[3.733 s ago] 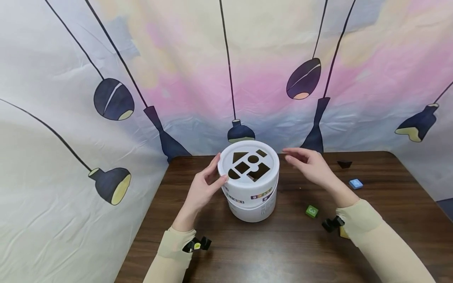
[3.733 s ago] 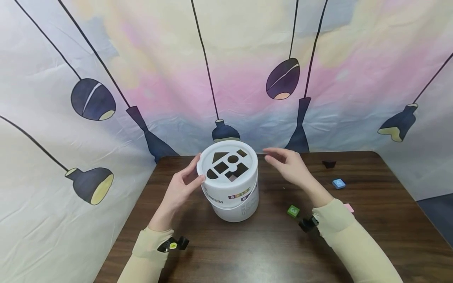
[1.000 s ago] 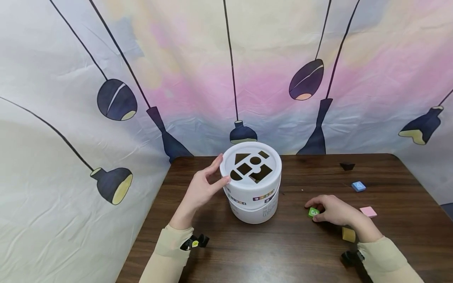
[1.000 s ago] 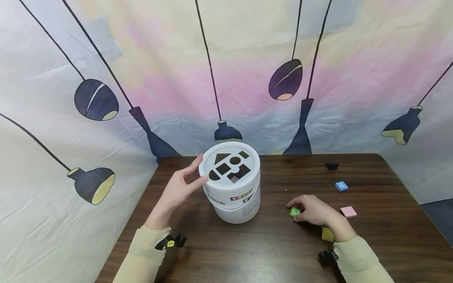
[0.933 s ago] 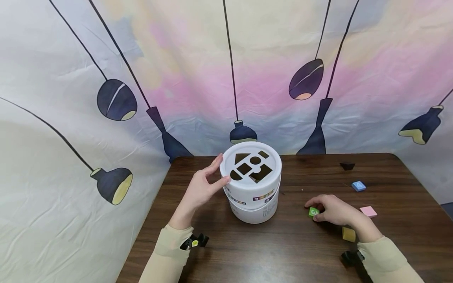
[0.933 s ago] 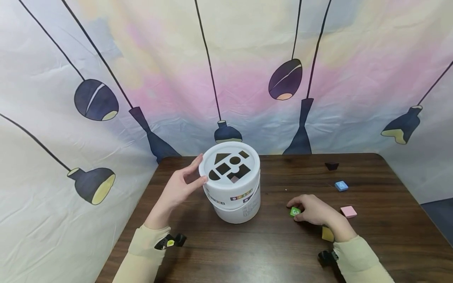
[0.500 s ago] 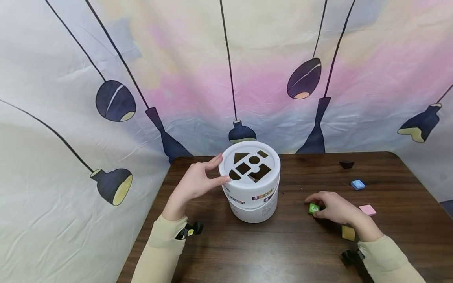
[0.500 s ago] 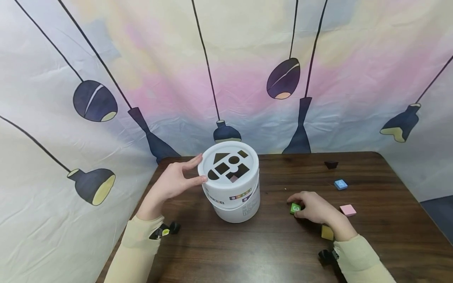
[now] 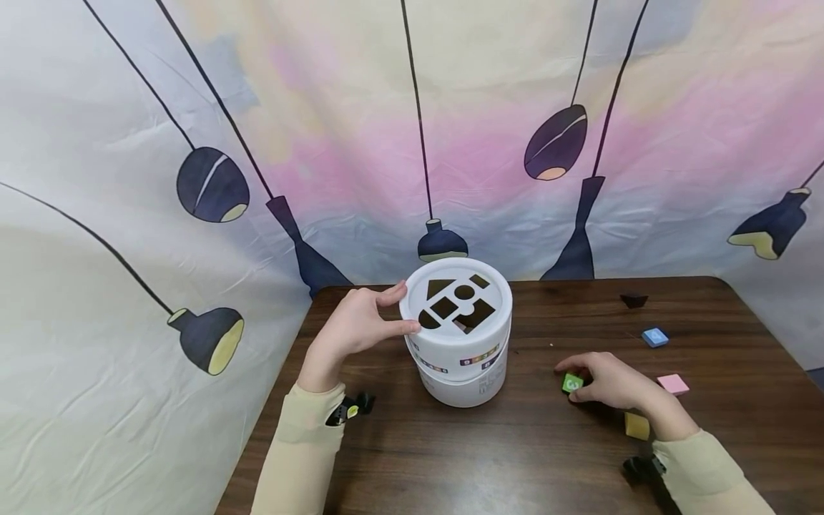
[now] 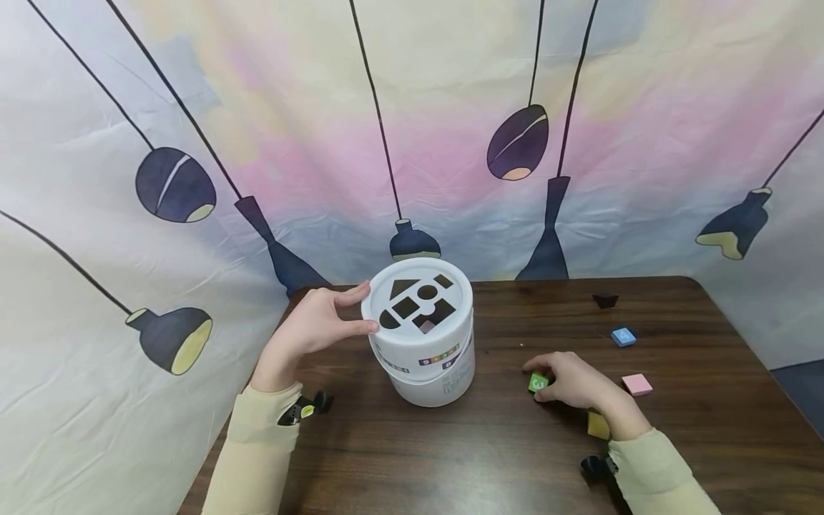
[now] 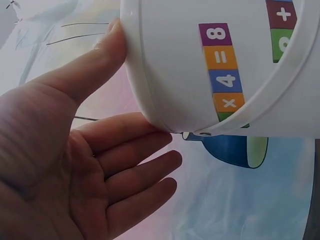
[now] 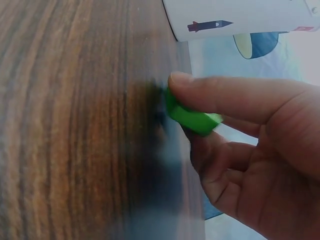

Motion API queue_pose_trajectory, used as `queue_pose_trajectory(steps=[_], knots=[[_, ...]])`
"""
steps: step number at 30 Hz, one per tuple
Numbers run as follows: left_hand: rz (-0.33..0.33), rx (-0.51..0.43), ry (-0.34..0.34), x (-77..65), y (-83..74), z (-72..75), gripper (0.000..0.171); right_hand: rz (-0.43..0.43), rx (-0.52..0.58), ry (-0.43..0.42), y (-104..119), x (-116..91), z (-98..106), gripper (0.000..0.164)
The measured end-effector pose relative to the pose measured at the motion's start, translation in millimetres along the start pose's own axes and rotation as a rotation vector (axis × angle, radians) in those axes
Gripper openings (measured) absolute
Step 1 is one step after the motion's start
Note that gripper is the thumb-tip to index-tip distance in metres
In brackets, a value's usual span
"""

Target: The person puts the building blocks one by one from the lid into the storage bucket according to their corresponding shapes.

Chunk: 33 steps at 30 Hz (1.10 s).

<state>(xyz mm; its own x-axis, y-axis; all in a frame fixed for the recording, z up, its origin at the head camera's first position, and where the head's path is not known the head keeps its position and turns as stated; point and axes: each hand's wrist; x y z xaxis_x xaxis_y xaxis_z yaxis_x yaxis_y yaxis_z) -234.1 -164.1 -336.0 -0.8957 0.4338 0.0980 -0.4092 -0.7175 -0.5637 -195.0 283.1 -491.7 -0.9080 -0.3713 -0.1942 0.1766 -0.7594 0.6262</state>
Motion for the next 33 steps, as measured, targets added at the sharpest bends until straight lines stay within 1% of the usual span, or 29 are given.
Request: queue_pose_trajectory(steps=[4, 7, 14, 18, 21, 24, 28, 33], knots=[[-0.024, 0.054, 0.008, 0.9, -1.4, 1.2, 0.082, 0.022, -0.003, -0.020, -1.4, -0.8, 0.0, 0.033], [-0.039, 0.071, 0.010, 0.2, -0.9, 2.0, 0.081, 0.031, 0.005, -0.032, -2.3, -0.6, 0.4, 0.027], [-0.045, 0.047, 0.002, -3.0, -1.1, 2.7, 0.080, 0.018, 0.037, -0.026, -2.3, -0.6, 1.4, 0.017], [-0.042, 0.052, 0.003, -2.5, -1.2, 2.6, 0.080, 0.021, 0.047, -0.040, -2.9, -0.7, 1.5, 0.014], [-0.039, 0.062, 0.009, -1.4, -1.7, 3.2, 0.081, 0.020, 0.052, -0.064, -3.5, -0.4, 1.4, 0.015], [-0.031, 0.069, 0.014, 0.0, -2.2, 3.2, 0.081, 0.017, 0.048, -0.106, -2.7, -0.3, 1.7, 0.021], [-0.027, 0.064, 0.018, 1.2, -2.0, 3.0, 0.081, 0.034, 0.051, -0.156, -0.2, -0.8, 3.7, 0.029], [-0.036, 0.054, 0.018, 0.1, -2.5, 3.9, 0.082, 0.030, 0.064, -0.176, 6.4, -1.2, 12.7, 0.027]])
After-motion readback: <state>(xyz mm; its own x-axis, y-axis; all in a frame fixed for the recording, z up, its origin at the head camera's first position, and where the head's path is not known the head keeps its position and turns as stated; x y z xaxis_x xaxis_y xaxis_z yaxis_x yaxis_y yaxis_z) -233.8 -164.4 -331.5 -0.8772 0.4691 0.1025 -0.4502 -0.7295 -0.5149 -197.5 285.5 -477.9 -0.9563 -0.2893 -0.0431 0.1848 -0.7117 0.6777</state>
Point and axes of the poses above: each hand's wrist, its own x-axis towards the middle knuckle, its own z-axis out of the back of the hand, y = z × x, and after that the axes turned 4 degrees about -z, right-handed
